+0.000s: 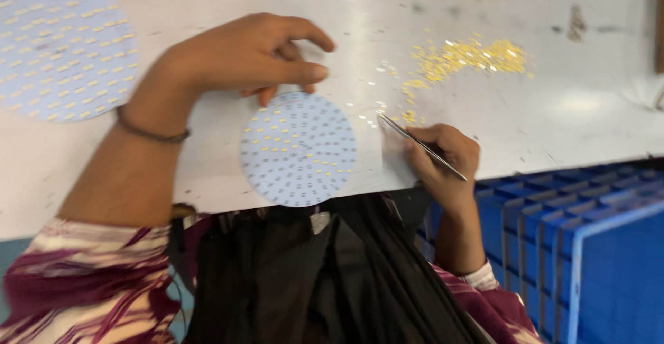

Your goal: The person uses tweezers to pick up small yellow LED components from a pile on the table and places them one by one into designated spots on a circular LED board. The person repeats this process across multiple boards, filling the empty slots with LEDs.

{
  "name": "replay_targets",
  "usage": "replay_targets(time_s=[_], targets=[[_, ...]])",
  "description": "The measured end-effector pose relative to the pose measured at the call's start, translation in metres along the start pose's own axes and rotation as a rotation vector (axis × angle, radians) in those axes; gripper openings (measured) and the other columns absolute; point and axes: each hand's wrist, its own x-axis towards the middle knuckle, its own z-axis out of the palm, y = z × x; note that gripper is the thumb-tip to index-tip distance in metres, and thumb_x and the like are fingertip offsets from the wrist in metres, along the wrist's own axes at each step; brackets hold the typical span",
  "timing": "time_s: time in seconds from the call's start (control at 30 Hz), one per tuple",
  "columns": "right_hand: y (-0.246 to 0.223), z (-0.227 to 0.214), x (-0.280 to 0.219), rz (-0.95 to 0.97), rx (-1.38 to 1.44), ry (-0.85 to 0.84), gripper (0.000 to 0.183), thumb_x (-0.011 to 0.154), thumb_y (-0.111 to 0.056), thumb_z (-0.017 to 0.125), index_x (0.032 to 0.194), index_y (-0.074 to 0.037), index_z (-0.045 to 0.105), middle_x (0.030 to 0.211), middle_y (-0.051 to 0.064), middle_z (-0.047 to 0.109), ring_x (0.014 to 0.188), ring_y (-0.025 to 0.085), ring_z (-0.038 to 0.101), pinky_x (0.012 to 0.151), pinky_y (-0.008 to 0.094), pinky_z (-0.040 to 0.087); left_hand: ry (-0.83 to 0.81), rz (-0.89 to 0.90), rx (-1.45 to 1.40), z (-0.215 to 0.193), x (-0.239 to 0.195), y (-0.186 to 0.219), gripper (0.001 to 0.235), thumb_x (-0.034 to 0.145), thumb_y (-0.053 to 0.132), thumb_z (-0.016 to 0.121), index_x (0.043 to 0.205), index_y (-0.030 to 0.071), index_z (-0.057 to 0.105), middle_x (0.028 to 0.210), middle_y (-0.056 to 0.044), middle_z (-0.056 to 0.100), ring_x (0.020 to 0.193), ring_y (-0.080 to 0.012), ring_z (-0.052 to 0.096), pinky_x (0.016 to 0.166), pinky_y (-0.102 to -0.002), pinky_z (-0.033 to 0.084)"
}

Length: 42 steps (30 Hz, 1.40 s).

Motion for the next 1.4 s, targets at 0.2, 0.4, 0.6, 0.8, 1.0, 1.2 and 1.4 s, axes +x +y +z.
replay_targets(time_s=[0.2, 0.4, 0.6, 0.8, 1.0, 1.2, 1.4], targets=[[-0.046, 0.032, 0.031, -0.327, 0.055, -0.281, 0.015, 0.083, -0.010, 0.082, 0.094, -0.004, 0.074, 0.082, 0.007, 0.071, 0.069, 0.018, 0.061, 0.065, 0.030, 0.045, 0.031, 0.073, -0.004, 0.001, 0.002, -0.015, 0.061, 0.089, 0.046, 0.067, 0.135, 0.007, 0.059, 0.089, -0.010, 0.080, 0.043, -0.0117, 0.063, 0.036, -0.025, 0.047], [-0.080, 0.067, 0.054, -0.410, 0.038, -0.425, 0.017, 0.082, -0.015, 0.083, 0.096, -0.008, 0.076, 0.073, 0.005, 0.064, 0.065, 0.020, 0.058, 0.061, 0.033, 0.044, 0.041, 0.097, -0.034, 0.003, 0.001, -0.014, 0.066, 0.087, 0.050, 0.068, 0.136, 0.007, 0.059, 0.086, -0.013, 0.080, 0.042, -0.0130, 0.064, 0.034, -0.024, 0.045], [-0.087, 0.076, 0.055, -0.478, -0.008, -0.435, 0.018, 0.084, -0.018, 0.083, 0.097, -0.008, 0.076, 0.070, 0.005, 0.061, 0.064, 0.021, 0.056, 0.062, 0.035, 0.043, 0.037, 0.090, -0.025, 0.004, 0.002, -0.016, 0.065, 0.088, 0.049, 0.067, 0.136, 0.006, 0.058, 0.085, -0.014, 0.080, 0.041, -0.0135, 0.065, 0.033, -0.024, 0.045], [-0.088, 0.080, 0.055, -0.499, -0.008, -0.457, 0.018, 0.086, -0.019, 0.083, 0.098, -0.008, 0.076, 0.072, 0.004, 0.063, 0.065, 0.021, 0.058, 0.063, 0.035, 0.044, 0.036, 0.110, -0.017, 0.004, 0.002, -0.017, 0.065, 0.089, 0.050, 0.067, 0.135, 0.005, 0.057, 0.084, -0.015, 0.079, 0.041, -0.0132, 0.065, 0.034, -0.024, 0.045], [-0.090, 0.081, 0.056, -0.506, -0.009, -0.461, 0.018, 0.087, -0.019, 0.083, 0.098, -0.007, 0.075, 0.074, 0.004, 0.065, 0.067, 0.021, 0.059, 0.064, 0.035, 0.046, 0.032, 0.113, -0.023, 0.004, 0.004, -0.019, 0.065, 0.089, 0.050, 0.067, 0.136, 0.005, 0.057, 0.083, -0.014, 0.079, 0.041, -0.0128, 0.066, 0.034, -0.023, 0.045], [-0.082, 0.081, 0.053, -0.484, 0.010, -0.435, 0.018, 0.087, -0.019, 0.084, 0.099, -0.008, 0.076, 0.079, 0.005, 0.067, 0.071, 0.020, 0.062, 0.065, 0.033, 0.047, 0.045, 0.110, -0.007, 0.004, 0.004, -0.019, 0.064, 0.089, 0.048, 0.067, 0.137, 0.006, 0.057, 0.084, -0.014, 0.079, 0.042, -0.0126, 0.065, 0.034, -0.023, 0.045], [-0.048, 0.056, 0.033, -0.106, 0.337, -0.097, 0.014, 0.096, -0.008, 0.076, 0.105, 0.003, 0.072, 0.082, 0.008, 0.067, 0.067, 0.014, 0.058, 0.060, 0.026, 0.044, 0.050, 0.109, -0.004, 0.003, -0.001, -0.013, 0.061, 0.091, 0.045, 0.067, 0.136, 0.005, 0.058, 0.087, -0.013, 0.079, 0.043, -0.0118, 0.064, 0.035, -0.023, 0.045]])
